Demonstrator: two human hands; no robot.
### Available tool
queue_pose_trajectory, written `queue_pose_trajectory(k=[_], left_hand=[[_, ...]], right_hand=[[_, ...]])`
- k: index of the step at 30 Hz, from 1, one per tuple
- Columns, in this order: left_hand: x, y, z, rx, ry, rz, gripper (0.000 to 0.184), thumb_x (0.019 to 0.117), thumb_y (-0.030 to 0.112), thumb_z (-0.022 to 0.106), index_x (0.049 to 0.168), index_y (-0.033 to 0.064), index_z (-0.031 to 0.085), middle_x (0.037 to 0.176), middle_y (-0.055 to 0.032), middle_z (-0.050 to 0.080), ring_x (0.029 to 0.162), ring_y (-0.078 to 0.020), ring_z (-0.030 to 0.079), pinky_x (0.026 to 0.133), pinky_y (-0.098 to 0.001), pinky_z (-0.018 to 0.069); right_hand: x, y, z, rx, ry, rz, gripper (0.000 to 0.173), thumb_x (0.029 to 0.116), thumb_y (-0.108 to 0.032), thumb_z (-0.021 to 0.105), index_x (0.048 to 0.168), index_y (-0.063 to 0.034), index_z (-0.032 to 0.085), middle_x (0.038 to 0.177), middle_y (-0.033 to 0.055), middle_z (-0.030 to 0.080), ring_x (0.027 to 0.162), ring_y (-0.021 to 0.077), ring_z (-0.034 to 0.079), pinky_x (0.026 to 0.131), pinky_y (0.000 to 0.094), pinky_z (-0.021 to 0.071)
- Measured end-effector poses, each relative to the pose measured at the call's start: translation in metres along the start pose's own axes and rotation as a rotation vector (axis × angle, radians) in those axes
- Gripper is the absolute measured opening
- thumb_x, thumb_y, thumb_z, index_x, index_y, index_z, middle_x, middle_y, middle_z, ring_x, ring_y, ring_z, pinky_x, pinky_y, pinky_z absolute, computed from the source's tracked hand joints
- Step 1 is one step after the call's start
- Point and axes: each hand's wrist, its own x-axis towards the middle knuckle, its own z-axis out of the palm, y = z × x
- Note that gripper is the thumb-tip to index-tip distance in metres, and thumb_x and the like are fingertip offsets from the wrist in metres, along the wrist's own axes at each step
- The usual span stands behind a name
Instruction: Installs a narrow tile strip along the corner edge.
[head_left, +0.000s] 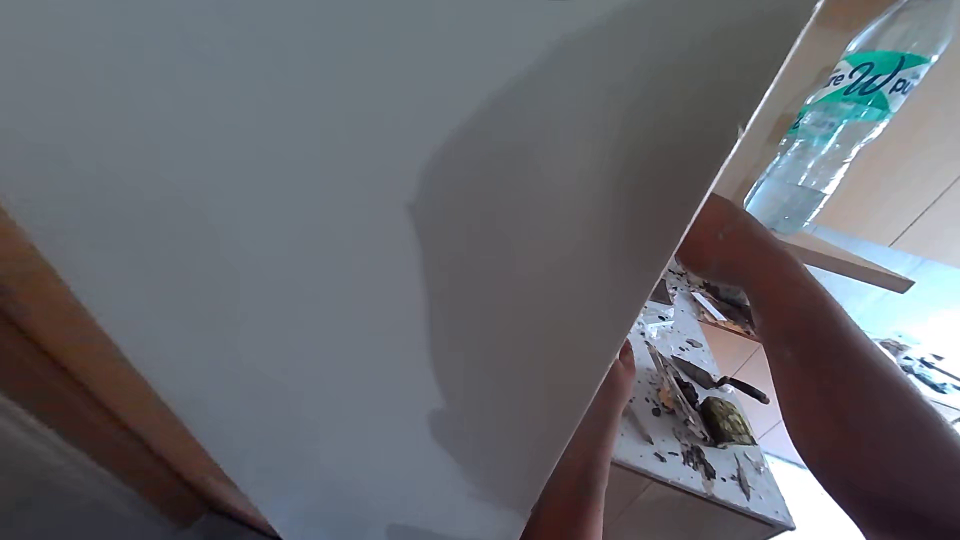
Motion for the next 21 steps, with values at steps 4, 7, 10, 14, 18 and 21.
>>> queue_pose_trajectory(k=[4,7,10,14,18,21], left_hand=[[0.002,-0.002,0.001,0.021,-0.014,-0.009,0.061,0.1000,0.032,0.063,0.153,0.0053,0.047,0.148,-0.0192,0.054,0.125,-0.0298,0.063,0.103,-0.0428,0.0509],[0.003,-0.002,0.001,0.013,-0.034,-0.014,0.063,0.1005,0.033,0.063,0.155,0.0068,0.044,0.151,-0.0186,0.052,0.126,-0.0289,0.062,0.103,-0.0421,0.0506],[0.004,-0.002,0.001,0.003,-0.042,-0.016,0.064,0.1011,0.033,0.062,0.156,0.0066,0.043,0.152,-0.0193,0.050,0.125,-0.0290,0.062,0.103,-0.0420,0.0513],[0.005,-0.003,0.003,0.013,-0.031,-0.021,0.064,0.1001,0.034,0.063,0.156,0.0085,0.043,0.153,-0.0184,0.049,0.126,-0.0293,0.062,0.103,-0.0423,0.0511],[0.003,-0.002,0.003,0.011,-0.026,-0.018,0.065,0.1000,0.034,0.063,0.156,0.0082,0.043,0.153,-0.0199,0.049,0.124,-0.0294,0.063,0.101,-0.0423,0.0518],[0.002,-0.002,0.001,0.004,-0.020,-0.008,0.064,0.0999,0.033,0.063,0.155,0.0062,0.044,0.152,-0.0200,0.051,0.125,-0.0301,0.062,0.102,-0.0422,0.0512]], right_hand=[[-0.006,-0.004,0.008,-0.155,-0.067,-0.005,0.049,0.1032,-0.016,0.053,0.152,-0.0207,0.052,0.125,0.0132,0.070,0.113,0.0326,0.067,0.093,0.0616,0.0518],[-0.001,-0.006,0.010,-0.203,-0.090,0.020,0.050,0.1036,-0.016,0.052,0.153,-0.0218,0.050,0.132,0.0134,0.067,0.119,0.0348,0.064,0.095,0.0634,0.0497],[0.005,-0.007,0.008,-0.185,-0.095,0.059,0.051,0.1029,-0.017,0.052,0.153,-0.0241,0.049,0.122,0.0156,0.070,0.110,0.0355,0.067,0.088,0.0633,0.0518],[0.016,0.000,0.011,-0.180,-0.119,0.048,0.053,0.1011,-0.018,0.054,0.154,-0.0241,0.048,0.130,0.0131,0.068,0.118,0.0336,0.065,0.095,0.0645,0.0499],[0.017,0.004,0.003,-0.055,-0.085,-0.010,0.044,0.1025,-0.018,0.053,0.146,-0.0165,0.055,0.115,0.0121,0.070,0.090,0.0259,0.069,0.076,0.0532,0.0547],[-0.002,-0.004,-0.009,-0.027,-0.042,0.013,0.046,0.1029,-0.019,0.051,0.149,-0.0149,0.052,0.104,0.0093,0.073,0.082,0.0226,0.068,0.072,0.0498,0.0555]])
